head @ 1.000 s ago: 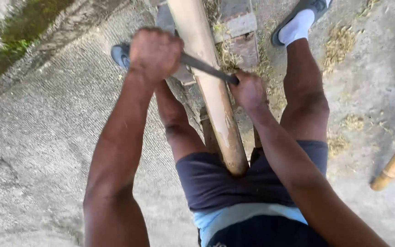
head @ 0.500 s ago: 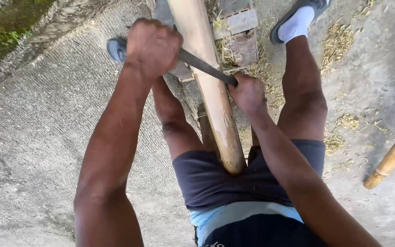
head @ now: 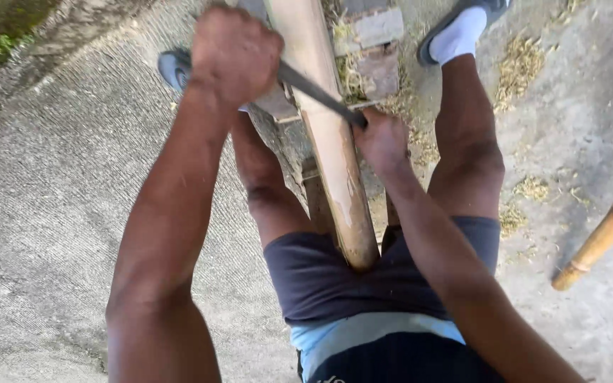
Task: The recorder uses a scraping tool to remove the outer layer from a bamboo pole while sitting on a wooden bench.
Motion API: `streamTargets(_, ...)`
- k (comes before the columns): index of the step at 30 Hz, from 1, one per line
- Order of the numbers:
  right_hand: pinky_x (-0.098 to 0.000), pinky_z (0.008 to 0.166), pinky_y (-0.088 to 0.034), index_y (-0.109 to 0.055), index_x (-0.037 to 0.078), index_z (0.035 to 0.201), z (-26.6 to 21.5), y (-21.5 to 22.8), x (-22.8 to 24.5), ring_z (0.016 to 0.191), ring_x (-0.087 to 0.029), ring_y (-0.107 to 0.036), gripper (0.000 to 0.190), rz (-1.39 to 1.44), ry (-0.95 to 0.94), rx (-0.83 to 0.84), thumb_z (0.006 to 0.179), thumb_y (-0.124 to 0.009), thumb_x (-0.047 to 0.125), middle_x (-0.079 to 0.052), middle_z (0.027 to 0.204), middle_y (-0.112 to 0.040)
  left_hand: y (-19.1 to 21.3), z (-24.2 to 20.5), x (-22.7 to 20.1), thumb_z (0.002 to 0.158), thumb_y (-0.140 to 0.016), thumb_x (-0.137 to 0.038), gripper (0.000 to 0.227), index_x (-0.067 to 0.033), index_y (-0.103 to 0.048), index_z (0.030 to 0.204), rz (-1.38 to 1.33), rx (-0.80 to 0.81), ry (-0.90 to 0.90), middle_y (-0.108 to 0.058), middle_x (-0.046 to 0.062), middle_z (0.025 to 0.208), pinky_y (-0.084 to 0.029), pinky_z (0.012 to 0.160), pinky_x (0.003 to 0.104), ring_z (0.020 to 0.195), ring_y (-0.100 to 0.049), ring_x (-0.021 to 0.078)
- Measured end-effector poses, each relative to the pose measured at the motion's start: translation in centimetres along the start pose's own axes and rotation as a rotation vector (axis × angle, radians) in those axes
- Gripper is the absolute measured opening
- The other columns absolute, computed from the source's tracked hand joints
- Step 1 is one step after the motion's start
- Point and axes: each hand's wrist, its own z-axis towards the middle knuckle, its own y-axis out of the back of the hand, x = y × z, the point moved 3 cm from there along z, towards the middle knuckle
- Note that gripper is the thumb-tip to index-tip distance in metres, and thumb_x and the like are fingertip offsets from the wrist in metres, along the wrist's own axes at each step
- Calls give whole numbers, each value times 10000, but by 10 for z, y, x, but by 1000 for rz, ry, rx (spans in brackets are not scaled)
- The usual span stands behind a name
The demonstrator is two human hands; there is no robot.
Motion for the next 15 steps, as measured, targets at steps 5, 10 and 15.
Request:
streamTargets(5,-465,532,-528,-710,27,851,-17,-22,-16,552,-326,-657,218,-83,-113,73,964,-791,195,-173,685,-680,-12,-1,-15,883,-662,-206,129,-187,-789,870,-62,-8,-74,-779,52,866,-565,681,430,808,-749,225)
streamTargets(10,-429,497,-534,-714,74,867,6,-36,-35,549,-292,-663,126,11,-29,-17,955,-739,160,-134,715,-684,-8,6,-7,894,-652,-229,145,-168,-783,896,29,-101,-24,-777,52,861,-562,633,434,799,-747,232)
streamTargets(15,-420,430,-498,-697,52,821,12,-34,-38,483,-261,-620,145,5,44,17,913,-772,135,-117,654,-659,10,13,-8,944,-627,-215,168,-164,-788,948,59,-38,19,-782,76,909,-557,673,430,840,-748,244)
